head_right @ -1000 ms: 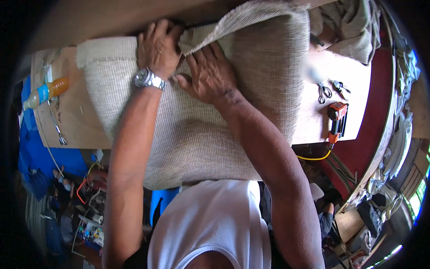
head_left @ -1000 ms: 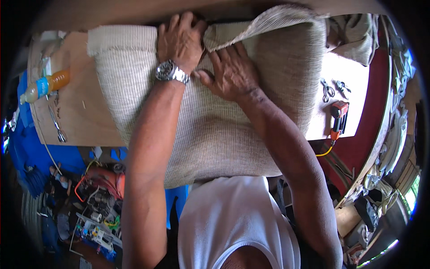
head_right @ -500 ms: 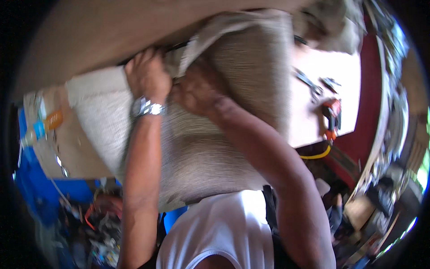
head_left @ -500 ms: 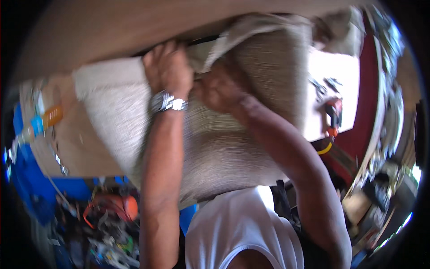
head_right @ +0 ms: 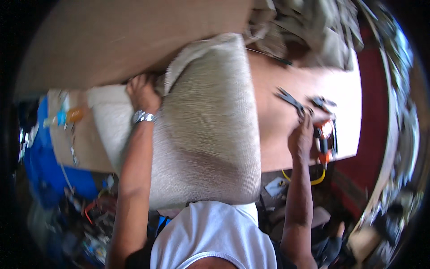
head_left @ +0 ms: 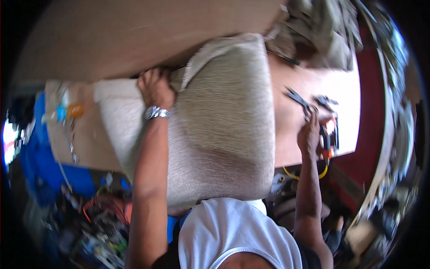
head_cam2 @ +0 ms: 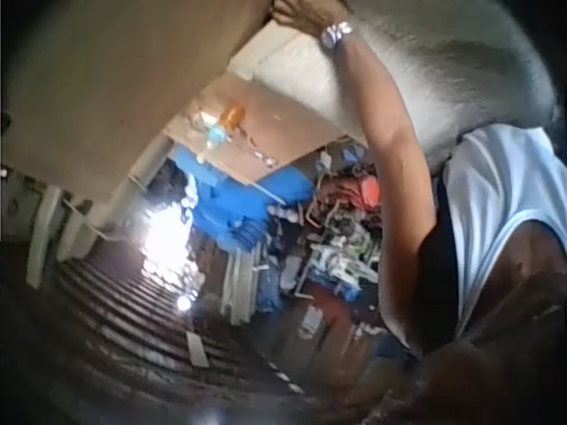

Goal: The person smooths and adjusts a piece of light-colored fabric over a curved wooden furniture component. They use scissors to trim the excess fabric along the edges and then use a staple gun to secure the fabric to the wood.

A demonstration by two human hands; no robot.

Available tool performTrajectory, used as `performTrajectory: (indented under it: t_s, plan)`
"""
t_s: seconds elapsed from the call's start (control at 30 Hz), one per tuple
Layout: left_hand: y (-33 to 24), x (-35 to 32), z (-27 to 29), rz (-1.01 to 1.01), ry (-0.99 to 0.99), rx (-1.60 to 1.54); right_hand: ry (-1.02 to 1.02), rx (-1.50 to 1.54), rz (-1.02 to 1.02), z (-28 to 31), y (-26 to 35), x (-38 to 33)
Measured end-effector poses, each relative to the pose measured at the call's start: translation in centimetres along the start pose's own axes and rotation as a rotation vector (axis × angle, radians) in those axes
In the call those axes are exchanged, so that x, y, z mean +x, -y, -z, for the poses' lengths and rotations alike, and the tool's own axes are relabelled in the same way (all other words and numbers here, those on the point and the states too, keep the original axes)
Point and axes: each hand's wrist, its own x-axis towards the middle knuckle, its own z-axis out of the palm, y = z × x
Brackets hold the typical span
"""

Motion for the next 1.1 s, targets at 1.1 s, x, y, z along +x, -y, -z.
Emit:
performTrajectory:
  t_s: [1.1]
  plan:
    - [0.9, -0.7, -1.1, -0.02, -0.188, -0.099, 0.406, -0.255, 0.02, -0.5, -3.1, 7.0]
